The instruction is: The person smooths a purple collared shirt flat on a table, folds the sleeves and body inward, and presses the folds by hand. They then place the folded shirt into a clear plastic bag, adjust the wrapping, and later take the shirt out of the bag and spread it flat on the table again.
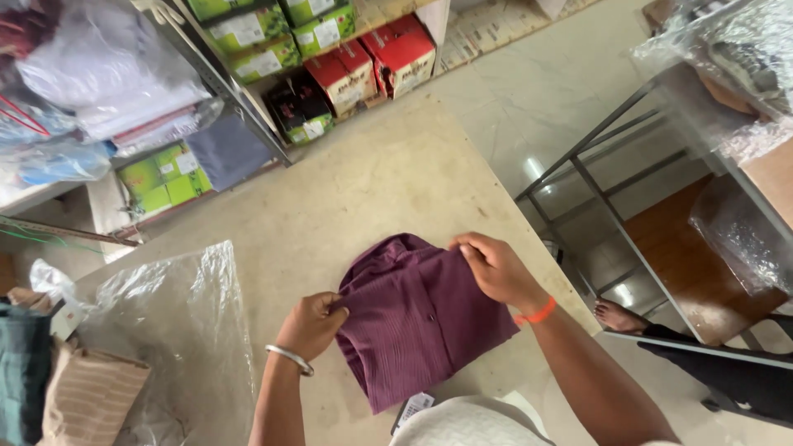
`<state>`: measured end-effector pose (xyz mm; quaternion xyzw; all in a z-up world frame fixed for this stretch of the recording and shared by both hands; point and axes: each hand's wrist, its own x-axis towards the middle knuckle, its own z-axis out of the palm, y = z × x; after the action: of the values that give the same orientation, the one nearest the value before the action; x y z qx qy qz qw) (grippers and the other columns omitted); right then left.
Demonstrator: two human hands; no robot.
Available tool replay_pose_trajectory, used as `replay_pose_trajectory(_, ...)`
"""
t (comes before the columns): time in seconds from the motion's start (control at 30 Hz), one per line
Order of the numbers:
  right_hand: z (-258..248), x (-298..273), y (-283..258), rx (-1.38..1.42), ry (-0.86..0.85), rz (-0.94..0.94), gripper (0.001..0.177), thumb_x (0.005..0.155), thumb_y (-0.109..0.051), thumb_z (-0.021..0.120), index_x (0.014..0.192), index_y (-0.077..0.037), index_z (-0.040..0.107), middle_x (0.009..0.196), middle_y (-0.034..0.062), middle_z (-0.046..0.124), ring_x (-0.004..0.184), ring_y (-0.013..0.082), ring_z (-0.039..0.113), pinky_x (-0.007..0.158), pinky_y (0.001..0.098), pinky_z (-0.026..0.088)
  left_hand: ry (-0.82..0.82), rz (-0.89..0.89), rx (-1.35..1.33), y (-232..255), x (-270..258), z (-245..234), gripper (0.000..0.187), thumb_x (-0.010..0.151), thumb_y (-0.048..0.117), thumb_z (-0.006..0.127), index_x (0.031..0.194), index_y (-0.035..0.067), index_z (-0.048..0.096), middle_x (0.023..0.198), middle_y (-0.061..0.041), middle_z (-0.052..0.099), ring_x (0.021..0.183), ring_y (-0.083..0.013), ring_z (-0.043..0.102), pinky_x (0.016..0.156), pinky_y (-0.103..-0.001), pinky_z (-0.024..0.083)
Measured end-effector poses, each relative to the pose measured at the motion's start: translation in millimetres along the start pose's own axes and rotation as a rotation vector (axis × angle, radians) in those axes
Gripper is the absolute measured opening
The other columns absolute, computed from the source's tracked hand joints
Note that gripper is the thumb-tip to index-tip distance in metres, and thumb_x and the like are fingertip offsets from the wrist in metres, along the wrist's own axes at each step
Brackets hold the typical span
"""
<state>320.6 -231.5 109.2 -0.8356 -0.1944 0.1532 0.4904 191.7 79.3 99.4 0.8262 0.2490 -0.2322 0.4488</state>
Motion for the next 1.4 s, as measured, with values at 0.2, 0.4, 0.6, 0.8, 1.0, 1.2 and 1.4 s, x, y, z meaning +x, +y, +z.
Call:
replay_pose_trajectory(0.2, 50.8, 81.0, 31.6, -0.169, -0.086, -0.075, 0.022, 0.101, -0.011, 0.054, 0.114, -0.004, 0.07, 0.098, 0.0112, 0.076, 0.082, 0.0267, 0.07, 0.075, 0.0356, 0.055, -0.029, -0.149, 0.052, -23.4, 40.6, -1.7, 0.024, 0.087, 0.018, 0.064, 0.101, 0.003, 0.078, 0.07, -0.011, 0.069, 0.063, -0.0188, 0.061, 0.063, -0.037, 0.051)
replay_pose_trajectory(0.4, 71.6, 95.9, 43.3, -0.294, -0.104, -0.164, 0.025, 0.094, -0.006, 0.056, 0.114, -0.005, 0.07, 0.108, 0.0141, 0.075, 0.093, 0.0323, 0.072, 0.081, 0.04, 0.057, 0.066, -0.202, 0.144, -29.1, 46.5, -6.5, 0.027, 0.086, 0.023, 0.065, 0.103, 0.007, 0.078, 0.083, -0.014, 0.075, 0.078, -0.0287, 0.072, 0.074, -0.04, 0.056)
replay_pose_trajectory(0.6, 77.4, 70.3, 19.4, -0.533, 0.091, -0.329, 0.021, 0.098, -0.014, 0.06, 0.113, -0.005, 0.071, 0.112, 0.0098, 0.075, 0.108, 0.0273, 0.069, 0.098, 0.0444, 0.049, 0.484, -0.263, 0.502, 1.8, 33.8, 28.8, 0.042, 0.091, 0.022, 0.061, 0.132, 0.014, 0.066, 0.127, -0.013, 0.07, 0.114, -0.0323, 0.068, 0.098, -0.047, 0.052)
replay_pose_trajectory(0.8, 96.9, 47.6, 16.1, -0.798, 0.146, -0.453, 0.04, 0.1, -0.036, 0.055, 0.129, -0.01, 0.066, 0.14, 0.0124, 0.059, 0.137, 0.0293, 0.051, 0.113, 0.0549, 0.035, 0.764, 0.143, 0.553, -1.6, 31.9, 94.6, 0.06, 0.097, 0.025, 0.051, 0.153, 0.004, 0.044, 0.159, -0.016, 0.047, 0.147, -0.0328, 0.043, 0.121, -0.051, 0.03)
replay_pose_trajectory(1.0, 105.1, 52.3, 47.7, -0.888, -0.033, -0.28, 0.059, 0.098, -0.045, 0.052, 0.149, -0.015, 0.051, 0.16, 0.0169, 0.038, 0.147, 0.0347, 0.036, 0.119, 0.0565, 0.026, 0.67, 0.14, 0.495, -22.5, 45.4, 106.3, 0.065, 0.096, 0.036, 0.05, 0.154, 0.007, 0.04, 0.162, -0.016, 0.036, 0.152, -0.0351, 0.028, 0.123, -0.053, 0.016)
replay_pose_trajectory(1.2, 106.3, 54.4, 53.9, -0.881, -0.041, -0.284, 0.06, 0.1, -0.045, 0.05, 0.152, -0.015, 0.048, 0.162, 0.0172, 0.035, 0.15, 0.0342, 0.033, 0.122, 0.0559, 0.025, 0.66, 0.118, 0.496, -22.4, 47.9, 108.3, 0.067, 0.096, 0.037, 0.049, 0.155, 0.008, 0.039, 0.163, -0.016, 0.035, 0.153, -0.0355, 0.026, 0.124, -0.052, 0.014)
replay_pose_trajectory(1.4, 107.8, 52.3, 57.9, -0.88, -0.013, -0.317, 0.059, 0.1, -0.045, 0.051, 0.151, -0.015, 0.049, 0.163, 0.0168, 0.036, 0.15, 0.0336, 0.034, 0.121, 0.0568, 0.025, 0.664, 0.121, 0.511, -24.5, 46.6, 108.1, 0.067, 0.096, 0.039, 0.049, 0.156, 0.008, 0.038, 0.164, -0.015, 0.033, 0.153, -0.0341, 0.025, 0.124, -0.052, 0.012)
